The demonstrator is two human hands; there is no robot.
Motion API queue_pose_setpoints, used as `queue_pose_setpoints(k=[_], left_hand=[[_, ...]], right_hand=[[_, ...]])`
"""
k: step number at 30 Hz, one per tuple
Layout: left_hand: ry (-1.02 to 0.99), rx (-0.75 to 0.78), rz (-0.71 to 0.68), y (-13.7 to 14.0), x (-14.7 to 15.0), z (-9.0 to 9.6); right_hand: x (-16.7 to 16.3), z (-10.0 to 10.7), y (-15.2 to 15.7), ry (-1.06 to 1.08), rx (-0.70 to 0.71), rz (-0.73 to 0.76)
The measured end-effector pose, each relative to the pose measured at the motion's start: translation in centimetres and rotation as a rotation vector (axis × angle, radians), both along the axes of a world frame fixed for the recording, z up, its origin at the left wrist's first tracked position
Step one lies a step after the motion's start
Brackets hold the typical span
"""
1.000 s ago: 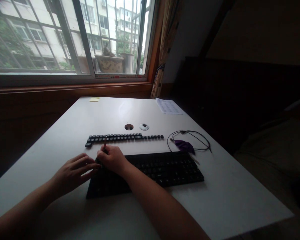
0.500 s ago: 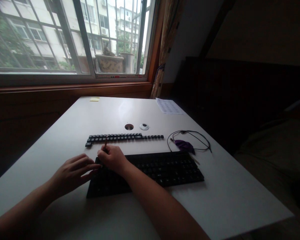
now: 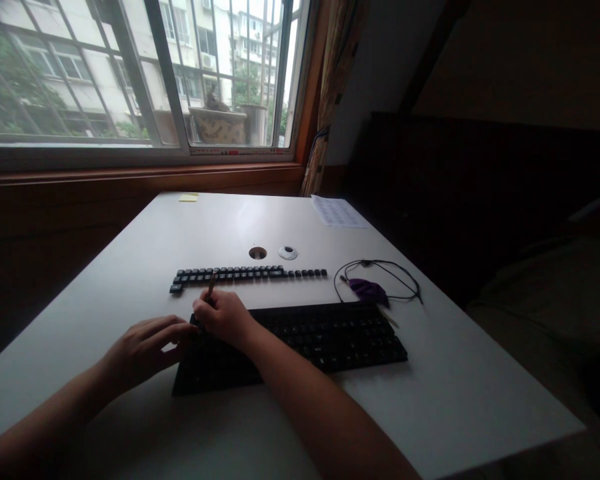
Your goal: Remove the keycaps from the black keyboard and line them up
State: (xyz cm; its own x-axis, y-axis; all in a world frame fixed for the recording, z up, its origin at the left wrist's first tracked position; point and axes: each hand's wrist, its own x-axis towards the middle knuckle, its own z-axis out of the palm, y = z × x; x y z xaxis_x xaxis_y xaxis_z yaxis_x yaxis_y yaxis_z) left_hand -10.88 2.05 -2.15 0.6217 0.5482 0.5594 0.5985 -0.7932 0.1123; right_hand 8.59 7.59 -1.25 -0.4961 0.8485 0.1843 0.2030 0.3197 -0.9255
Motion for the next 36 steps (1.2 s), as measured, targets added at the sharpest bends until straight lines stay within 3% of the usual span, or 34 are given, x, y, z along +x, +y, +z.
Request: queue_pose_setpoints(k=[11,23,26,32,36], left_hand=[[-0.094,-0.025,0.014,-0.1,-0.1,-0.1],[-0.191,0.026,0.019,-0.3,0.1,0.4],[-0.158,0.029,0.005,-0.2,0.0,0.3],[-0.186,-0.032,0.01,0.0,0.0,0.9],[-0.229,-0.047,0.028,0.1,-0.2,1.0]], right_hand=[[-0.2,-0.6,0.1,0.103,-0.13,0.014],[-0.3,-0.5,0.1,0.143,-0.149,-0.01],[-0.3,-0.4,-0.1,0.091,-0.086,-0.016],[-0.2,0.2,-0.7,-0.062,0.221,0.0],[-0.1,0.4,-0.8,-0.062,0.254,-0.03]])
